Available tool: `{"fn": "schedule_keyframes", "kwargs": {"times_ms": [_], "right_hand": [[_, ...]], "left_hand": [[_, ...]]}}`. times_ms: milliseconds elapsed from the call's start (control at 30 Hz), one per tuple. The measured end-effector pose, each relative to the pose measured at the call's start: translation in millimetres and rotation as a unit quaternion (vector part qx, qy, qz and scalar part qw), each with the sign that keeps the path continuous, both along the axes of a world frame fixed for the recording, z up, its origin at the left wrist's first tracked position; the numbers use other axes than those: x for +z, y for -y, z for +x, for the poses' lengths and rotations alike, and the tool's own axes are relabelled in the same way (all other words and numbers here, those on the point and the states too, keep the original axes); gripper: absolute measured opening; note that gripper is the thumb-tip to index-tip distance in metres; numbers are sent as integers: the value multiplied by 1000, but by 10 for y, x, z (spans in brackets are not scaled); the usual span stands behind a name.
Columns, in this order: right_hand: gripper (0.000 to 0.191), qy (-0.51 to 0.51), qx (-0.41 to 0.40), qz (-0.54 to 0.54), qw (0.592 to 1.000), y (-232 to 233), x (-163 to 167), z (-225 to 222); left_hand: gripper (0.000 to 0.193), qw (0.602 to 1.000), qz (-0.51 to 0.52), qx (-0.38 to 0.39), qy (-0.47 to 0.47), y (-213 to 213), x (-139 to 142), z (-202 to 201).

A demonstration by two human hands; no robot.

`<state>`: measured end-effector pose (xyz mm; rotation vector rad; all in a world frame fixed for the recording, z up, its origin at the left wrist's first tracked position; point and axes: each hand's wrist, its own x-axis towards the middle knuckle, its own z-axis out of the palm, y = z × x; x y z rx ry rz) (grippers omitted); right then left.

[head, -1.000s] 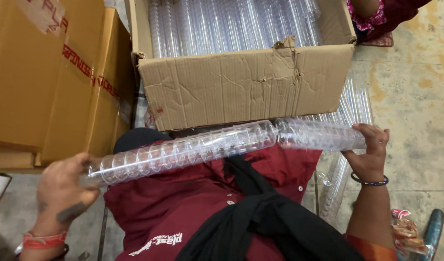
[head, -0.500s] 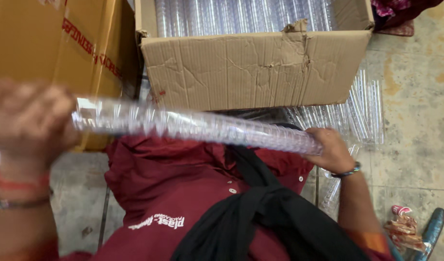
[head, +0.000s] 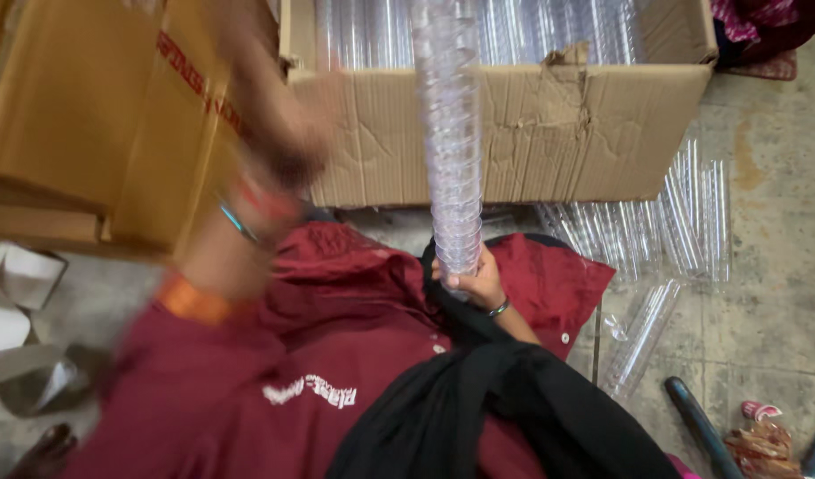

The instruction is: The person sits on the floor and repeatedly picks up stacks of clear plastic cups from a cardboard box. They separate the stacks into smaller groups, align them, and place them on the floor beside them.

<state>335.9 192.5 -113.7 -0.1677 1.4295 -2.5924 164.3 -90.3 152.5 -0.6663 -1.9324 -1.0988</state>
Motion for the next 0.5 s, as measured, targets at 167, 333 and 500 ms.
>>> {"fn": "schedule_keyframes", "kwargs": {"times_ms": [167,333,500], "right_hand": [[62,23,-43,-62,997,24,84,-154],[57,39,-43,-85,995,-44,-29,-180],[63,62,-35,-96,993,53,-55,-184]], "left_hand": [[47,955,-69,-192,216,-643,-862,1068],[63,906,-110,-271,307,-629,-1150,1436],[83,919,-145,-229,288,-640,-1206,1368]]}}
